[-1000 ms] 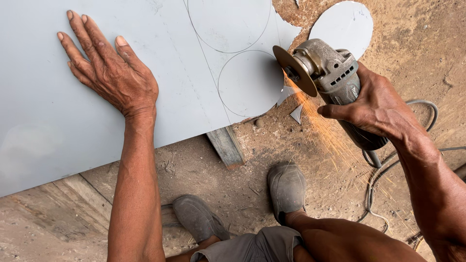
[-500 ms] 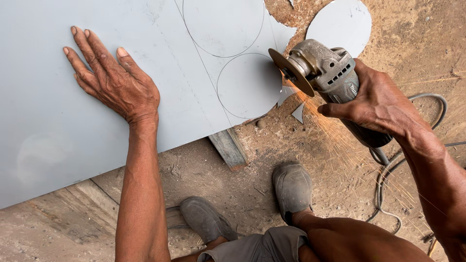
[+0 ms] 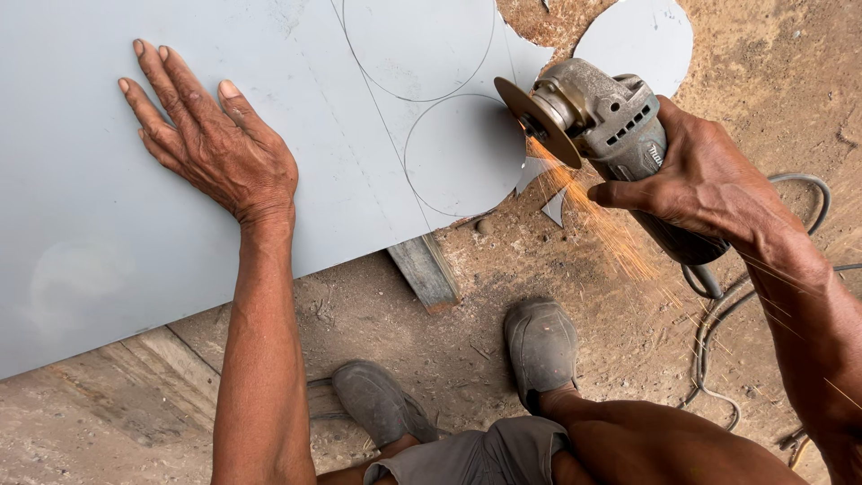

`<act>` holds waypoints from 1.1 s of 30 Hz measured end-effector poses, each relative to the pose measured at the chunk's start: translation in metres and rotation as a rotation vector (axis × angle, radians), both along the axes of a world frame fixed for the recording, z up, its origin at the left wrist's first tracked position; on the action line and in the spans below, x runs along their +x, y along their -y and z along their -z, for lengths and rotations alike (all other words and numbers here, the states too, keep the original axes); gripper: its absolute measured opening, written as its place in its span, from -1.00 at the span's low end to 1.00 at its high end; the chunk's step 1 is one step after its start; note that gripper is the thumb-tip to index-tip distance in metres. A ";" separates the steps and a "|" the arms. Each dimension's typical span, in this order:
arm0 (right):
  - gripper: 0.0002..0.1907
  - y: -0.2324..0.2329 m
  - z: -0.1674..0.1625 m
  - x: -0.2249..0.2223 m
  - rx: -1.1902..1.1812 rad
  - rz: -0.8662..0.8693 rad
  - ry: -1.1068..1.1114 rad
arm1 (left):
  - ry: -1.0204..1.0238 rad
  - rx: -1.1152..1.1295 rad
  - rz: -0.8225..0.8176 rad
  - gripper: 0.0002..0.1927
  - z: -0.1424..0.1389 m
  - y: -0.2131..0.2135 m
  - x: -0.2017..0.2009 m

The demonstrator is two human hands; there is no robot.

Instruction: The person kneels on the ground holding a large flat metal sheet steady with one hand while cutting along drawn circle outlines with an angle grinder, producing sparks. The person works around the sheet, cutting out several circular shapes and separating the cut pieces from the sheet.

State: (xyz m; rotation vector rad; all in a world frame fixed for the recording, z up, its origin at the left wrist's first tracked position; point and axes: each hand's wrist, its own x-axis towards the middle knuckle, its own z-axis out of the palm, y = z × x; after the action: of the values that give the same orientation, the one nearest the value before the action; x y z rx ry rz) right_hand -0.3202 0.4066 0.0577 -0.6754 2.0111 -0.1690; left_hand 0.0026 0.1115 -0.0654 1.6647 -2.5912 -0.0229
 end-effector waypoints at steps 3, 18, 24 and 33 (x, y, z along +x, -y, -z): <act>-0.03 0.000 0.000 0.000 0.017 0.015 -0.009 | 0.004 0.008 -0.004 -0.40 0.000 0.000 0.001; -0.06 0.000 -0.008 0.006 0.036 -0.008 -0.008 | 0.027 0.023 -0.021 -0.40 0.001 0.002 0.002; -0.03 -0.004 -0.006 0.006 0.068 0.050 0.030 | 0.039 0.014 -0.017 -0.40 0.002 0.004 0.003; -0.06 -0.019 -0.001 0.004 0.309 0.070 0.013 | 0.046 0.024 -0.021 -0.40 0.002 0.001 0.004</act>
State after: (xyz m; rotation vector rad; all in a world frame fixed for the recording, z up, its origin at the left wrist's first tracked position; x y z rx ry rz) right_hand -0.3162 0.4253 0.0584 -0.4068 1.9932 0.0952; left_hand 0.0061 0.1101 -0.0674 1.7204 -2.6162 -0.0149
